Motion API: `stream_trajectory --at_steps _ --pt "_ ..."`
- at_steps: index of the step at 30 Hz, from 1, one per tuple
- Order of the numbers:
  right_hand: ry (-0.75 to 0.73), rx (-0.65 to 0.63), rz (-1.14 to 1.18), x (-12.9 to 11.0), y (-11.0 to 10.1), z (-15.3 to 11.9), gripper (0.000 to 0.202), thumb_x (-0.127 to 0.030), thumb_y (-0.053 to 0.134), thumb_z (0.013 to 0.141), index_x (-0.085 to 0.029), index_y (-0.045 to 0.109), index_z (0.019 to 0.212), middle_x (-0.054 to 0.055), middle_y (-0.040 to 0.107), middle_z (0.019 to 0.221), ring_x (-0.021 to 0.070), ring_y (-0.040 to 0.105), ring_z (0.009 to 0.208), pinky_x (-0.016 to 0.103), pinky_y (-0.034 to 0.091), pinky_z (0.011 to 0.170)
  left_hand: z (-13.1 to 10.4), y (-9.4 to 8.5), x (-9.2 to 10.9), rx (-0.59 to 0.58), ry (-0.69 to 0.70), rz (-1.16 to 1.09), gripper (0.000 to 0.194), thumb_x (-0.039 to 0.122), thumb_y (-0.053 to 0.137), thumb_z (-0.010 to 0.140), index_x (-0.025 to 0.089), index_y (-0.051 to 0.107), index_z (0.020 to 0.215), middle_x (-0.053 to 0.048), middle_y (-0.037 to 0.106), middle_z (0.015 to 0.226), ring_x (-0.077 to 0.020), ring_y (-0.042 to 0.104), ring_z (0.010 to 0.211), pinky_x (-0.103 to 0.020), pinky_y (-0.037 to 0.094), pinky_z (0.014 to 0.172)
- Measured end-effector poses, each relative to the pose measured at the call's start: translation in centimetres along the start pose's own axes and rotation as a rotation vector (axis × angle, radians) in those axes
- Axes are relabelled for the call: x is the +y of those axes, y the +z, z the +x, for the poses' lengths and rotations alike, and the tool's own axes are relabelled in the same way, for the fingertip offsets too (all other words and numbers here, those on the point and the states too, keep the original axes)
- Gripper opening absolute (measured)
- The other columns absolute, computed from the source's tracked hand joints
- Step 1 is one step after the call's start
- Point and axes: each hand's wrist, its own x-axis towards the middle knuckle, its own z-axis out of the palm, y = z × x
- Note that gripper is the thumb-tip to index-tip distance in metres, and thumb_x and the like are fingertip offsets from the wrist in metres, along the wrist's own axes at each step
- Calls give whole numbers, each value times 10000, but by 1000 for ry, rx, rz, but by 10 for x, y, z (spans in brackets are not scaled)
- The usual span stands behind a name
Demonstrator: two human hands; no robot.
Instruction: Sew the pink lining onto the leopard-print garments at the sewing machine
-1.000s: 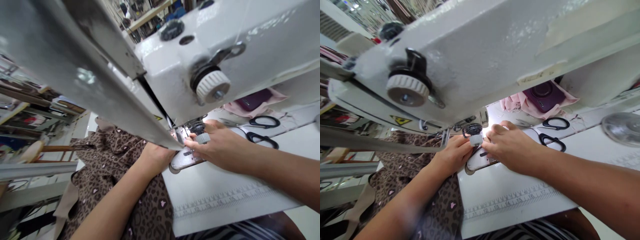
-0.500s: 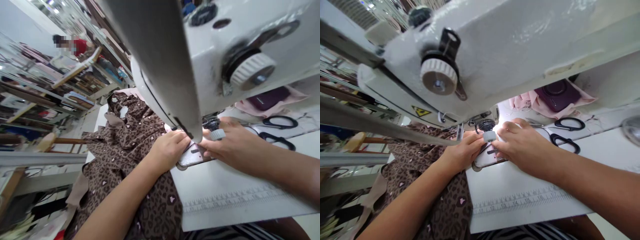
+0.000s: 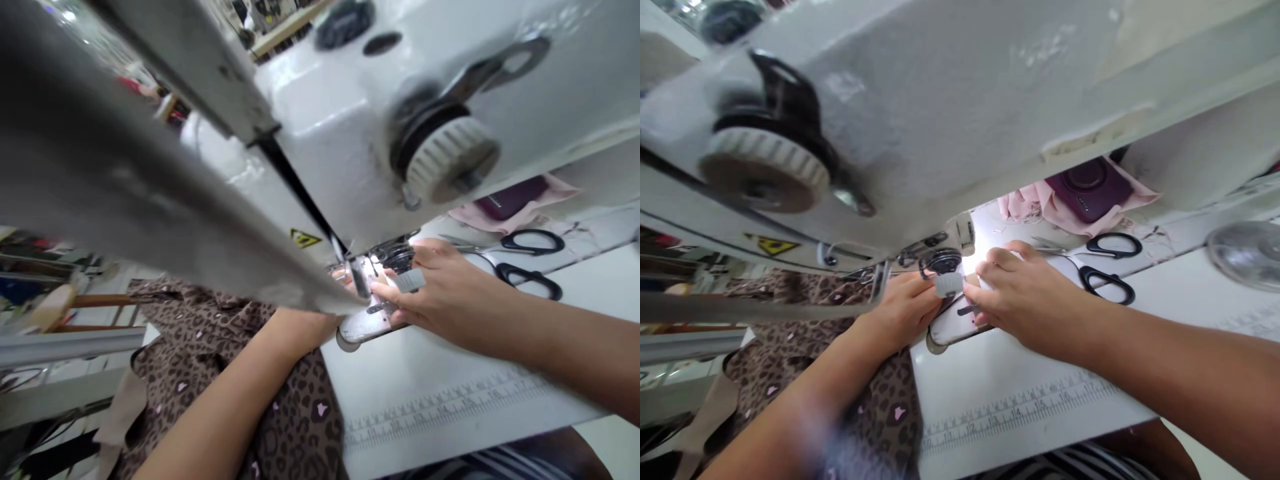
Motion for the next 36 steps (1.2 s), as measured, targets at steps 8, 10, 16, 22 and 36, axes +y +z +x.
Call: stream_trajectory --at_steps 8,10,16,22,36 --pt "19 6 -8 0 -1 2 277 -395 604 1016 -193 721 1164 91 691 937 259 536 989 406 342 948 -8 2 -3 -82 -37 97 299 118 417 1003 208 695 939 -46 697 810 -171 663 789 -269 418 554" --pt "21 -2 6 0 -2 3 260 -392 620 1007 -203 726 1150 76 689 904 254 532 962 402 337 939 -10 3 -4 -76 -23 86 297 136 414 1015 207 691 935 -42 700 829 -165 650 760 -273 405 551" --pt "42 -33 12 1 -3 3 275 -418 628 1001 -219 728 1161 56 645 794 258 534 941 392 338 884 -8 1 -7 -90 -19 45 349 123 379 1026 221 709 973 -20 685 817 -143 647 745 -251 396 560" --pt "70 -62 59 1 -7 6 144 -369 661 980 -240 718 1009 39 643 761 256 536 920 381 323 855 0 -3 -4 -66 -69 15 357 148 385 1028 202 733 973 -18 645 739 -150 637 710 -240 433 561" --pt "80 -82 99 6 -10 4 185 -276 552 1016 -264 733 1055 59 708 866 251 536 918 394 330 887 -15 16 -4 -66 -197 -22 316 229 436 995 198 747 954 -36 662 722 -155 597 617 -237 524 596"
